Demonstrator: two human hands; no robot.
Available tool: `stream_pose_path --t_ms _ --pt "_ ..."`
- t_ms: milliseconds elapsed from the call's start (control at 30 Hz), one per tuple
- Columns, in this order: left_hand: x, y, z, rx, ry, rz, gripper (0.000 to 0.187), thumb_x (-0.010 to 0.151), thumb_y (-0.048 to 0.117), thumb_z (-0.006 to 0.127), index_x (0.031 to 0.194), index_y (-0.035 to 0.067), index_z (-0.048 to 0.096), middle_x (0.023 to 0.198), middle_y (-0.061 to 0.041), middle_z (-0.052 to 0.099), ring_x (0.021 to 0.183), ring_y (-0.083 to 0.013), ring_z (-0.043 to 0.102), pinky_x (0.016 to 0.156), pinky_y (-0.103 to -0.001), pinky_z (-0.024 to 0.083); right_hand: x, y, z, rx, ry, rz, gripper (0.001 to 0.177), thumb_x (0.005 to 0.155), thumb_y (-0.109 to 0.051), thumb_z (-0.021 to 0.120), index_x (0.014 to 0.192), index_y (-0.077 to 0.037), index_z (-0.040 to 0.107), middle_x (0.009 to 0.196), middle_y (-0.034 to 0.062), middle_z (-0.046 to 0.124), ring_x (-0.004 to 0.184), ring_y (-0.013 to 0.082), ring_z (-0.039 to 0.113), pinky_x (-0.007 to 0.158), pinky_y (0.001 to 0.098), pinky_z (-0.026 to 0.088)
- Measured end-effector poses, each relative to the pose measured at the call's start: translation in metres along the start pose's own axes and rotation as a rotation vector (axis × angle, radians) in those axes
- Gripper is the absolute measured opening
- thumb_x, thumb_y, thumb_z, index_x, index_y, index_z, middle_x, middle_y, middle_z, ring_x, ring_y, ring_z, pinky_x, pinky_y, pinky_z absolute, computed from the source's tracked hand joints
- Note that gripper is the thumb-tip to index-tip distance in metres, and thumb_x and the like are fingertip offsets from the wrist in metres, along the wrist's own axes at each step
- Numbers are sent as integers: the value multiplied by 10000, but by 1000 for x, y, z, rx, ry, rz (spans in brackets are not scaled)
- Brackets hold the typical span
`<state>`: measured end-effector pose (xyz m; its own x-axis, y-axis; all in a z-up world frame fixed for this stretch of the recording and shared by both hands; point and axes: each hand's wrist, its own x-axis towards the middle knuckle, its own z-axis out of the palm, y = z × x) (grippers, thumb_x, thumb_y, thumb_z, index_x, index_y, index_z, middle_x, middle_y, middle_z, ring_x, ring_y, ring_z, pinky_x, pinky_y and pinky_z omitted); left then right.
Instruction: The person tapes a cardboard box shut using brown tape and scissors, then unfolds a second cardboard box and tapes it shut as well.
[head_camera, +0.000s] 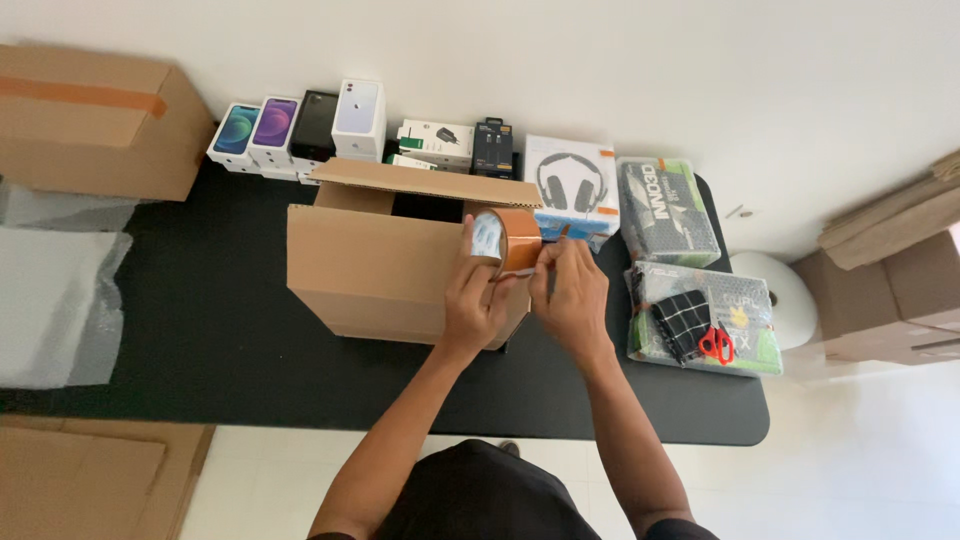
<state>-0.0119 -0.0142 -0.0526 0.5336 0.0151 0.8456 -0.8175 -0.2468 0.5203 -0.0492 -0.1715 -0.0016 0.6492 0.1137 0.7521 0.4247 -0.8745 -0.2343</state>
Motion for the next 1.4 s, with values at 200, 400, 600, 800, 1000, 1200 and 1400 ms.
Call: stream_pose_path --t_ms 200,400,600,800,1000,1200,1400 --pt "4 9 -3 -61 10 -97 385 1006 332 699 773 37 616 968 -115 677 1467 -489 442 1133 -543 507 17 -13 -6 326 37 103 130 971 -38 690 930 -74 571 967 60 551 861 323 621 781 407 543" --pt "-16 -18 2 -13 19 -104 376 1001 365 705 816 44 640 956 -84 668 1465 -468 458 1184 -550 452 10 -21 1 389 144 241 195 894 -30 817 984 -70 648 849 60 749 725 258 744 660 379 593" --pt "8 1 -20 222 16 10 412 1017 421 670 803 72 624 880 -74 640 1436 -431 524 1248 -620 300 19 -55 15 72 286 109 153 892 68 757 1004 -33 781 890 54 676 761 236 692 660 328 588" --pt "6 -32 -46 177 -33 -217 496 1019 552 589 750 135 581 645 12 506 759 -228 663 1202 -664 310 21 -88 29 85 355 -143 72 957 -24 722 915 -61 766 863 56 641 783 269 657 786 380 603" --pt "16 -33 -70 -93 -120 -146 449 919 584 736 943 135 731 768 -4 648 858 -225 680 1233 -565 322 43 -82 43 472 223 136 195 1135 -157 469 1028 -8 532 1011 166 659 967 403 730 847 511 602" --pt "18 -33 -70 -311 -87 -194 404 945 426 783 1053 44 707 1085 -171 744 1033 -335 721 1099 -530 476 62 -83 22 514 50 246 190 1133 -163 488 1107 25 480 1002 228 750 968 445 763 753 498 618" --pt "55 -61 -75 -61 -86 69 414 930 549 722 1058 165 811 741 21 675 688 -189 673 852 -351 557 59 -34 41 634 165 278 172 1004 5 716 1019 -36 549 886 159 739 717 259 741 651 355 615"
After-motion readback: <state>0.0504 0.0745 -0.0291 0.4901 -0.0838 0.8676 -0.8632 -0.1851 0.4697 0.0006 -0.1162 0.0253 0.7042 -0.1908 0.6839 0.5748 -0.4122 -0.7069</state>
